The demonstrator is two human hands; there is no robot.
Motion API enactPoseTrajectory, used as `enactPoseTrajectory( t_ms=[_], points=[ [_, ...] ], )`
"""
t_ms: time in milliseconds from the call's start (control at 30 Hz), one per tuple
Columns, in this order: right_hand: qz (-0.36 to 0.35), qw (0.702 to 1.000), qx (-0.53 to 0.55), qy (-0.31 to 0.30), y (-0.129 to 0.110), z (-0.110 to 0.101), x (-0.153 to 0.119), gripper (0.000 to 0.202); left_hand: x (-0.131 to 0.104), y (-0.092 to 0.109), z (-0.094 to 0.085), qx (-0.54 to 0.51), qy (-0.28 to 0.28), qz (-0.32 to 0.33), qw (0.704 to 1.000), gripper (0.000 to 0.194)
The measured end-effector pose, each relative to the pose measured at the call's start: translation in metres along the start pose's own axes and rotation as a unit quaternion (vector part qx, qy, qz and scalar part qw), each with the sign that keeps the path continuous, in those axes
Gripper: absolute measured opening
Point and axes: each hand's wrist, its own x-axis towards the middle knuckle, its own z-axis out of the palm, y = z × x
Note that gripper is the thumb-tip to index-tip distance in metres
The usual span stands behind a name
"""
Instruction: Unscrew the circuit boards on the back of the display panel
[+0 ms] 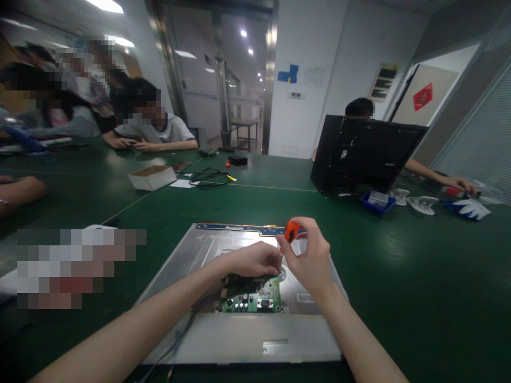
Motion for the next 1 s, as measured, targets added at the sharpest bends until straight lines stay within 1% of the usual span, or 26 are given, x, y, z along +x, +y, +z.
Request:
enactPoseTrajectory(
  t_ms=[167, 433, 600, 700, 833, 1000],
  points=[
    [-0.015, 1.000, -0.005, -0.005, -0.0011, -0.0009, 0.0037, 0.026, -0.0004, 0.0012, 0.0001, 0.008, 0.001, 0.001, 1.000, 0.008],
    [0.004, 1.000, -0.020, -0.007, -0.0009, -0.0012, -0.0005, 0.029, -0.0007, 0.0006, 0.0004, 0.017, 0.003, -0.003, 1.000, 0.008],
    [-0.016, 1.000, -0.001, -0.002, -0.0004, -0.0014, 0.0020, 0.028, -0.0003, 0.0001, 0.0007, 0.010, 0.002, -0.002, 1.000, 0.008],
    [-0.020, 1.000, -0.003, -0.012, -0.0025, -0.0024, 0.0036, 0.025, -0.0008, 0.0009, 0.0001, 0.004, 0.000, 0.004, 1.000, 0.008],
    [-0.011, 1.000, -0.004, -0.028, -0.0032, -0.0025, 0.0018, 0.030, -0.0010, 0.0008, -0.0002, 0.000, 0.000, 0.011, 1.000, 0.008],
    [-0.002, 1.000, -0.015, -0.009, -0.0001, -0.0009, -0.0006, 0.031, 0.0000, -0.0015, 0.0007, 0.001, 0.001, 0.012, 1.000, 0.007]
  ],
)
